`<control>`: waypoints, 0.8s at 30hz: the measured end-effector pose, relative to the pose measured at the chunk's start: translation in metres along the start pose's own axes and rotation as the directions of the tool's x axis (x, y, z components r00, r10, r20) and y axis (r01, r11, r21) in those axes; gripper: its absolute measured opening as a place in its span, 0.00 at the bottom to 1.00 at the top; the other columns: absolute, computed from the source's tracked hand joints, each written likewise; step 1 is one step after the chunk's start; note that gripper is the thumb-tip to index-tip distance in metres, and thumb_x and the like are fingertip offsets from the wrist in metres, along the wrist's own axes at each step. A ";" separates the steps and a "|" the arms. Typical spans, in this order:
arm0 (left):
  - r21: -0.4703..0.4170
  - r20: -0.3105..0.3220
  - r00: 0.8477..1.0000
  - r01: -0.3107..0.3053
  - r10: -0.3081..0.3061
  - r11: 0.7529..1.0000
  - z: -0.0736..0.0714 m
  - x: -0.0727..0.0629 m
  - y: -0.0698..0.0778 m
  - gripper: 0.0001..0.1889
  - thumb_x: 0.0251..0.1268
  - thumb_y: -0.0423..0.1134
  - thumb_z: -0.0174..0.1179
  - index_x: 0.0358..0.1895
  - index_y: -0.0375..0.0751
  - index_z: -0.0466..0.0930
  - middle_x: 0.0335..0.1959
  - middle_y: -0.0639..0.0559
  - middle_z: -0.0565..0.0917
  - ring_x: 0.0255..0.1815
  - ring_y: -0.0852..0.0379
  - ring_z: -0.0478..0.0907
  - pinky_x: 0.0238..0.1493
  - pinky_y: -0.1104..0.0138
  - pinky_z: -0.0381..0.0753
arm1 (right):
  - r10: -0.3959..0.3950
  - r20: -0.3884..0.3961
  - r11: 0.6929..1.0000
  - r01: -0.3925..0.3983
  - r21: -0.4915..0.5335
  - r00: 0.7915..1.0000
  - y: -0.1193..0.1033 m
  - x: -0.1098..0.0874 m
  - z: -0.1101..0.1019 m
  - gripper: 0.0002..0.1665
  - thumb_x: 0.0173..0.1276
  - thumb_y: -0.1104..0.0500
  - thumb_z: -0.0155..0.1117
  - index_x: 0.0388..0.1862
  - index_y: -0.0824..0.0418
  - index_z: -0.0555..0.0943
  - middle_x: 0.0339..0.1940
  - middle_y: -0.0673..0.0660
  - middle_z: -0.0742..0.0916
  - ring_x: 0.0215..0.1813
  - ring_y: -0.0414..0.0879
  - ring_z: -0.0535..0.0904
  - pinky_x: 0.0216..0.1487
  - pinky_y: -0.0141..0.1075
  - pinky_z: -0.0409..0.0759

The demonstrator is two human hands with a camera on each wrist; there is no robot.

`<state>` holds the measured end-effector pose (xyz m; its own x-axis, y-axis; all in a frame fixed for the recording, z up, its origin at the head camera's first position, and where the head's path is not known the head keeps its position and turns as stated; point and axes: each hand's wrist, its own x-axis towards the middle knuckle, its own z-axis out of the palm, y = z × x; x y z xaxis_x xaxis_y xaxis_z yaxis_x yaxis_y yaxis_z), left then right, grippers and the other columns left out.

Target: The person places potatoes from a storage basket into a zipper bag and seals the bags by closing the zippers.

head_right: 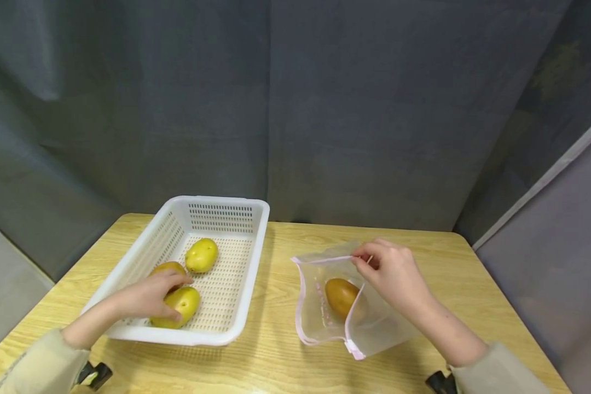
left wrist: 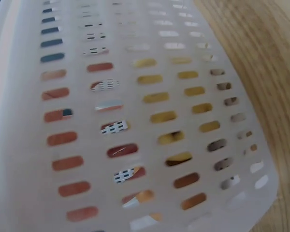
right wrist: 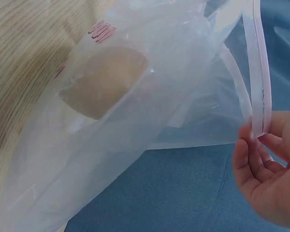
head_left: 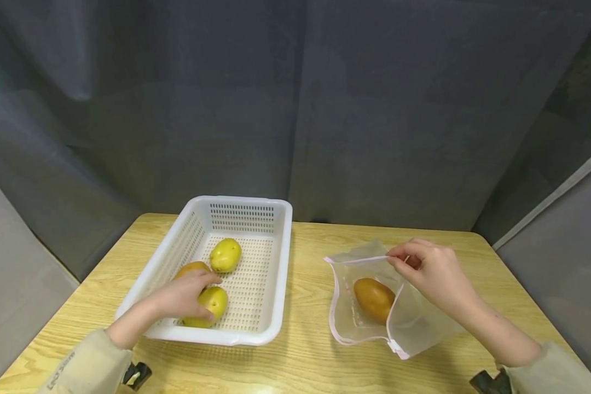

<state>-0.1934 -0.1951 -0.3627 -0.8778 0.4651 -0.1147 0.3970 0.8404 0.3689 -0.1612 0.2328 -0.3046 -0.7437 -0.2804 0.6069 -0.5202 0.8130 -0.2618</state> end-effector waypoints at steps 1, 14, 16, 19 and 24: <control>-0.002 0.006 1.000 0.007 -0.007 1.000 0.001 0.000 0.000 0.36 0.36 0.44 0.72 0.54 0.35 0.73 0.53 0.40 0.74 0.53 0.44 0.70 0.55 0.51 0.70 | -0.001 -0.001 1.000 0.001 0.001 1.000 0.000 0.000 0.000 0.06 0.49 0.65 0.70 0.25 0.55 0.83 0.23 0.44 0.82 0.20 0.29 0.70 0.21 0.20 0.69; -0.009 0.035 0.999 -0.006 0.006 1.000 0.009 0.000 -0.002 0.38 0.35 0.48 0.72 0.56 0.37 0.73 0.58 0.37 0.71 0.59 0.37 0.66 0.58 0.45 0.64 | -0.005 0.003 1.000 0.005 0.000 1.000 0.000 0.001 0.000 0.06 0.49 0.65 0.70 0.25 0.55 0.83 0.22 0.44 0.81 0.20 0.29 0.70 0.20 0.21 0.69; -0.017 0.040 0.999 -0.004 0.005 1.000 0.010 0.000 -0.002 0.38 0.35 0.48 0.72 0.56 0.38 0.72 0.58 0.37 0.70 0.59 0.36 0.66 0.58 0.44 0.64 | -0.007 0.001 1.000 0.007 0.000 1.000 0.000 0.002 0.001 0.06 0.49 0.66 0.70 0.25 0.55 0.83 0.22 0.44 0.81 0.20 0.29 0.70 0.20 0.21 0.69; -0.023 0.046 0.999 0.000 0.001 1.000 0.010 0.000 -0.002 0.38 0.36 0.47 0.72 0.57 0.37 0.71 0.59 0.36 0.69 0.59 0.36 0.65 0.58 0.44 0.63 | -0.013 -0.002 1.000 0.013 0.001 1.000 0.000 0.001 0.001 0.06 0.49 0.66 0.70 0.25 0.55 0.83 0.22 0.44 0.81 0.20 0.29 0.70 0.20 0.20 0.68; -0.024 0.049 0.999 0.006 -0.004 1.000 0.011 0.001 -0.002 0.39 0.36 0.47 0.72 0.58 0.37 0.71 0.60 0.35 0.68 0.60 0.35 0.64 0.58 0.43 0.62 | -0.015 -0.003 1.000 0.015 0.001 1.000 0.001 0.001 0.001 0.07 0.48 0.66 0.71 0.25 0.55 0.83 0.22 0.44 0.81 0.20 0.29 0.70 0.21 0.19 0.68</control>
<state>-0.1916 -0.1932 -0.3732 -0.8654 0.4744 -0.1611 0.3855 0.8359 0.3906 -0.1625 0.2326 -0.3054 -0.7342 -0.2910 0.6134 -0.5320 0.8079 -0.2536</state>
